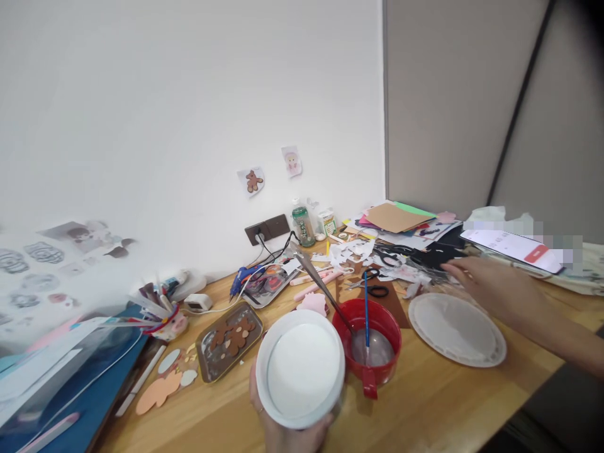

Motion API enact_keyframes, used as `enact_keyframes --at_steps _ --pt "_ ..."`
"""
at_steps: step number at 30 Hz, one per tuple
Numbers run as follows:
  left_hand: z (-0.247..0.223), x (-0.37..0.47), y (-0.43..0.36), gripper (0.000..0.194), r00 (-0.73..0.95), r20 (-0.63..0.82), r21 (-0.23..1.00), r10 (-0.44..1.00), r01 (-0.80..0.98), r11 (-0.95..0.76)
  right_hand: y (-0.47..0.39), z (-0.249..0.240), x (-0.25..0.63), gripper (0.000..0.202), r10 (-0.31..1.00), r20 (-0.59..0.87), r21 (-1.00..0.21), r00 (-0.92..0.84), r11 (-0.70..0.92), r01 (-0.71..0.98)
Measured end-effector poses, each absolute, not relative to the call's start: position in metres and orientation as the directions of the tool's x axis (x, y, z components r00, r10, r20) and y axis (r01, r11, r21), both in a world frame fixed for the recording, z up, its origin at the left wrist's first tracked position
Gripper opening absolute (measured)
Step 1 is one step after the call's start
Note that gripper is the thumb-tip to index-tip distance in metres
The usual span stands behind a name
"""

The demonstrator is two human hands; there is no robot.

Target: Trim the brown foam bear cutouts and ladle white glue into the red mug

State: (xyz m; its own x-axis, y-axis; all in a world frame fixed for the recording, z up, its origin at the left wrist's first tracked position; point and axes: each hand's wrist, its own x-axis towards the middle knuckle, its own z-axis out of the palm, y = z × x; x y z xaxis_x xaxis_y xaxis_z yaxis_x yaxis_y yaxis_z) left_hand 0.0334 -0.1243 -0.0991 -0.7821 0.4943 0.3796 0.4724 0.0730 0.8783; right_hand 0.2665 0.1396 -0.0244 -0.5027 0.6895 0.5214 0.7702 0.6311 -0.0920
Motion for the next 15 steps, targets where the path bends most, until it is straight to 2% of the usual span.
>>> enact_keyframes --at_steps 1,3,5,8,10,13,15 --pt "-0.099 0.033 -0.125 0.07 -0.782 0.373 0.88 0.5 0.469 0.075 0.133 -0.012 0.25 0.026 0.655 0.517 -0.099 -0.551 0.685 0.722" --pt "-0.098 0.032 -0.127 0.071 -0.78 0.346 0.886 0.522 0.455 0.092 0.119 0.009 0.211 0.031 0.586 0.475 -0.258 -0.656 0.806 0.533" --pt "-0.096 0.031 -0.128 0.073 -0.774 0.315 0.888 0.549 0.444 0.117 0.107 0.023 0.169 0.037 0.516 0.396 -0.334 -0.76 0.852 0.404" --pt "-0.093 0.033 -0.131 0.068 -0.765 0.286 0.889 0.577 0.437 0.139 0.097 0.03 0.114 0.051 0.542 0.277 -0.373 -0.794 0.822 0.431" --pt "-0.09 0.035 -0.131 0.056 -0.76 0.275 0.889 0.589 0.434 0.145 0.097 0.028 0.09 0.055 0.483 0.195 -0.411 -0.854 0.83 0.376" --pt "-0.088 0.037 -0.133 0.037 -0.756 0.24 0.897 0.609 0.413 0.159 0.1 0.024 0.075 0.052 0.377 0.111 -0.469 -0.92 0.836 0.286" --pt "-0.087 0.037 -0.134 0.031 -0.76 0.209 0.906 0.616 0.388 0.171 0.099 0.027 0.078 0.045 0.345 0.11 -0.487 -0.932 0.836 0.252"
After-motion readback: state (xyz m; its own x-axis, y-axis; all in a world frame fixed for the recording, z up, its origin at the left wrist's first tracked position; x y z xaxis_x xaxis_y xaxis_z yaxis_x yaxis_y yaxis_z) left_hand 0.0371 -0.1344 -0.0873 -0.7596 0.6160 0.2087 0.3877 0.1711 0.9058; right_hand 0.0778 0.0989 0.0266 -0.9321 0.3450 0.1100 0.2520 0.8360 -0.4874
